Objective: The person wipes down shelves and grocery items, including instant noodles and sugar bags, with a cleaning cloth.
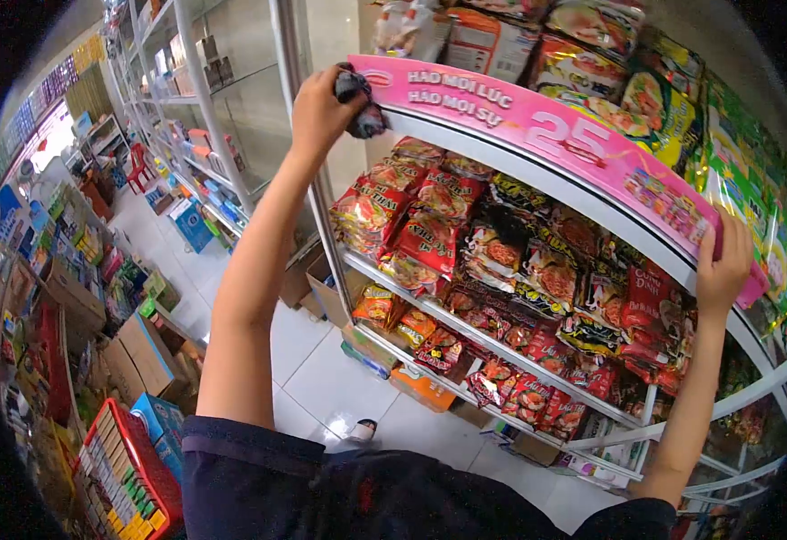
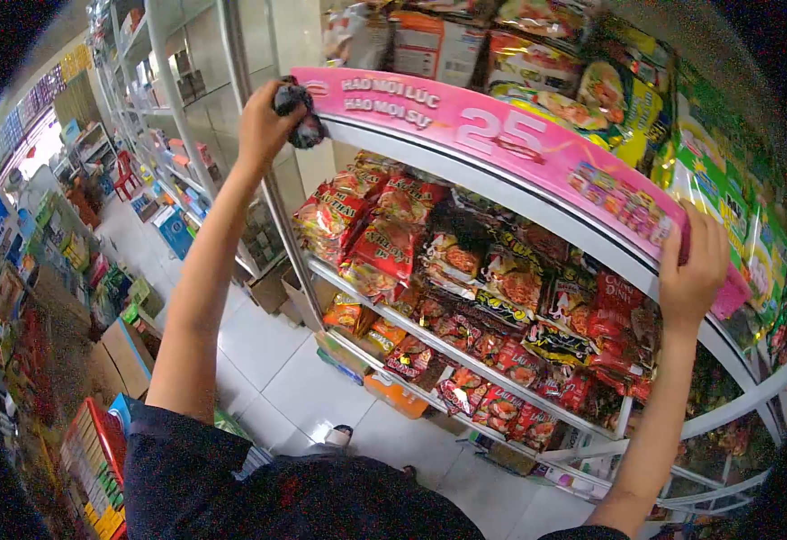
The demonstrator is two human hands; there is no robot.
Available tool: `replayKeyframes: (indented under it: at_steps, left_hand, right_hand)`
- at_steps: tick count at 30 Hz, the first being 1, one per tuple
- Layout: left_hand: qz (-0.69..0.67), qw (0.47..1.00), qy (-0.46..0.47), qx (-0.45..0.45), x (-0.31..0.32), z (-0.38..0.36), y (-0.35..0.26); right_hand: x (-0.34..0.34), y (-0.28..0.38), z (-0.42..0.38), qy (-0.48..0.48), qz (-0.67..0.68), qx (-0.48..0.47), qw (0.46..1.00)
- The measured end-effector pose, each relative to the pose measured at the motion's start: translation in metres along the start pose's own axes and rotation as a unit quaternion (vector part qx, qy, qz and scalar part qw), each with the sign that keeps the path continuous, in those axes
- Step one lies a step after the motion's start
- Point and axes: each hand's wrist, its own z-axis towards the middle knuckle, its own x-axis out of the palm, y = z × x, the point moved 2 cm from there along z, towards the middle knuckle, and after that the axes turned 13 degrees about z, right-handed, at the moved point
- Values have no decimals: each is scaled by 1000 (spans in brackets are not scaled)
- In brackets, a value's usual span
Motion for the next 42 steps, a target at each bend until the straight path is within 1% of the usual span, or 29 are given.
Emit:
replayKeyframes:
  at_steps: [1, 2, 4, 5, 6, 8, 9, 10, 12, 13, 15, 16, 18, 19, 20, 22, 23, 25, 26, 28, 29, 30, 32, 34, 36, 37, 40, 41, 42]
  left_hand:
    - [13, 1000, 19, 7, 0, 4, 15]
    - [14, 1000, 18, 3, -1, 6, 24]
    - [44, 994, 54, 89, 1, 15, 32]
    - [19, 989, 84, 122, 2, 22, 33]
    - [44, 983, 151, 95, 7, 28, 36]
    - [44, 973, 198, 108, 20, 40, 45]
    - [61, 968, 201, 138, 26, 45, 48]
    - [57, 969, 201, 132, 38, 52, 56]
    - [83, 943, 283, 155, 66, 62, 67]
    - [80, 944, 281, 153, 67, 65, 65]
    - [122, 927, 327, 135, 66, 71, 57]
    - [120, 928, 324, 136, 71, 72, 52]
    - [158, 932, 318, 72, 82, 71, 48]
    - [195, 915, 345, 71, 76, 74, 41]
    - [198, 910, 358, 70, 81, 76, 41]
    - [167, 901, 387, 104, 90, 82, 46]
    - [168, 901, 388, 101, 99, 82, 53]
    - [86, 949, 294, 73, 103, 78, 56]
    - [85, 947, 300, 74, 102, 77, 55]
    - [135, 920, 351, 114, 92, 76, 52]
    - [133, 910, 370, 130, 83, 74, 52]
    - [133, 909, 374, 129, 76, 71, 52]
    - [141, 910, 352, 169, 69, 69, 53]
    - [128, 916, 345, 160, 61, 70, 53]
    - [88, 901, 344, 249, 52, 68, 51]
    - [162, 871, 396, 241, 30, 68, 36]
    - [157, 865, 420, 225, 19, 67, 33]
    - [159, 864, 421, 226, 26, 67, 34]
    - [148, 875, 409, 211, 34, 68, 38]
  right_hand:
    - [1, -2, -1, 21, 14, 29, 999]
    - [2, -4, -1, 22, 15, 25, 999]
    - [3, -8, 0, 27, 8, -2, 1000]
    - [3, -6, 1, 38, -3, 6, 999]
    - [6, 0, 4, 35, -6, 1, 999]
    - [11, 22, 15, 22, -22, -30, 999]
    - [15, 39, 21, 45, -19, -47, 998]
    - [20, 54, 28, 49, -20, -52, 997]
    - [36, 82, 42, 104, 71, -110, 986]
    - [44, 96, 50, 105, 68, -113, 986]
    - [60, 117, 61, 165, 90, -104, 977]
    - [70, 120, 62, 164, 87, -105, 977]
    - [89, 128, 62, 152, 36, -157, 975]
    - [92, 132, 61, 147, 2, -186, 972]
    - [93, 133, 61, 145, 4, -188, 971]
    - [93, 130, 61, 159, 21, -148, 976]
    - [93, 130, 60, 156, 11, -154, 975]
    - [93, 131, 61, 154, 12, -156, 976]
    - [93, 131, 60, 152, 11, -157, 976]
    - [93, 128, 57, 161, 12, -156, 974]
    - [93, 128, 57, 156, 8, -160, 975]
    - [93, 128, 57, 149, 4, -164, 975]
    - [94, 126, 55, 146, 10, -167, 975]
    - [94, 126, 56, 138, 12, -168, 976]
    - [94, 127, 56, 137, 15, -169, 976]
    - [94, 128, 56, 138, 16, -170, 976]
    - [95, 128, 56, 139, 13, -172, 975]
    - [94, 129, 56, 139, 17, -168, 976]
    - [93, 127, 56, 138, 19, -166, 976]
